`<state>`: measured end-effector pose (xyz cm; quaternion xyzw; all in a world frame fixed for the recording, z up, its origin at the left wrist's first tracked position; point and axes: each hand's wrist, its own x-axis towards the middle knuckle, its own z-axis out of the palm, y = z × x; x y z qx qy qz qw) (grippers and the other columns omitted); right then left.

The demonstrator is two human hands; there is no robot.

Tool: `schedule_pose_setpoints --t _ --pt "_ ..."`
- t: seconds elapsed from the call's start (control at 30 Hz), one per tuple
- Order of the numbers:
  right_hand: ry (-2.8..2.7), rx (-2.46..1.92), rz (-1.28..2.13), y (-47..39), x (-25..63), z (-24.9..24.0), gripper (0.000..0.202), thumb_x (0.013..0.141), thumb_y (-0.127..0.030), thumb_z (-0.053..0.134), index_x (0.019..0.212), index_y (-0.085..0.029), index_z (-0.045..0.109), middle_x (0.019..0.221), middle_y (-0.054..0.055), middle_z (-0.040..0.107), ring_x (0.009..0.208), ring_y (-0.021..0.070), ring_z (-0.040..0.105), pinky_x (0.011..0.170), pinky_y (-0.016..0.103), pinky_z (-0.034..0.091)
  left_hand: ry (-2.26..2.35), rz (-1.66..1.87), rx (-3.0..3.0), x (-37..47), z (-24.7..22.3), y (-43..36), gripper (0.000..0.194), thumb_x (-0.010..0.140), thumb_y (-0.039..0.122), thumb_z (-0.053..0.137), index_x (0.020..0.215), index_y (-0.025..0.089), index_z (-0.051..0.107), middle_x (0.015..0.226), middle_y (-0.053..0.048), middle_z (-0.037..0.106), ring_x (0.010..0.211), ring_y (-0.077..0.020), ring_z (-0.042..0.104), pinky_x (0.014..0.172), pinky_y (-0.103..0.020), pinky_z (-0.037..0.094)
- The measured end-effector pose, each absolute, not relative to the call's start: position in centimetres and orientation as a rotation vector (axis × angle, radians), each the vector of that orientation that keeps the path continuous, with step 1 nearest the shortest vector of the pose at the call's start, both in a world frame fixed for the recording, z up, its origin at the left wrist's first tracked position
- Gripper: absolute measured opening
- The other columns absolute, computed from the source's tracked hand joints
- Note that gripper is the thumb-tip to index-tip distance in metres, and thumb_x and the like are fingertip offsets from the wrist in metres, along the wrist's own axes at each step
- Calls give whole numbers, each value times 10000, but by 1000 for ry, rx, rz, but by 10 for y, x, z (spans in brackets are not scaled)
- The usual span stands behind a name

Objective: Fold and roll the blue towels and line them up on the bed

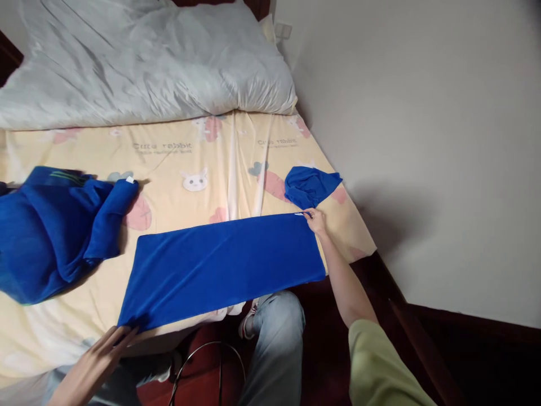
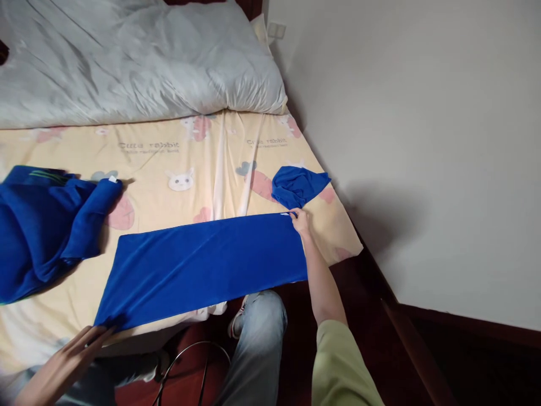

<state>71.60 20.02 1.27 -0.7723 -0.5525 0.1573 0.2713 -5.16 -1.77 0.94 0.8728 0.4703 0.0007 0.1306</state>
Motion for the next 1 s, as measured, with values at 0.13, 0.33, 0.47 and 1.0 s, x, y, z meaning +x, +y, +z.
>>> schedule_pose_setpoints --t 0.13,0.33,0.47,1.0 --pt "-1520 -2108 170 189 685 20 322 930 -290 450 1095 -154 692 1117 168 695 1076 318 611 991 512 465 1307 181 2482 -27 33 3 489 873 330 485 1331 446 609 1206 27 713 1118 -240 671 924 -380 595" --pt "-1925 -1932 58 164 624 21 439 1010 -352 356 1337 -173 588 1448 142 532 1357 314 446 1125 521 354 1572 432 2388 41 64 139 454 979 331 349 1320 160 596 1294 -142 630 1199 -285 584 1066 -477 471" --pt "-2014 -1945 194 157 611 7 504 1024 -397 311 1442 -184 495 1554 124 419 1462 304 331 1189 566 259 1584 270 2380 53 47 226 411 915 310 438 1219 136 653 1186 -156 673 1103 -284 619 1035 -455 476" --pt "-2029 -2097 44 158 575 28 577 1048 -373 252 1542 -87 338 1638 171 214 1542 256 73 1239 494 74 2063 307 2322 129 62 208 500 1015 378 329 1419 131 488 1518 -194 405 1430 -394 287 1111 -593 301"
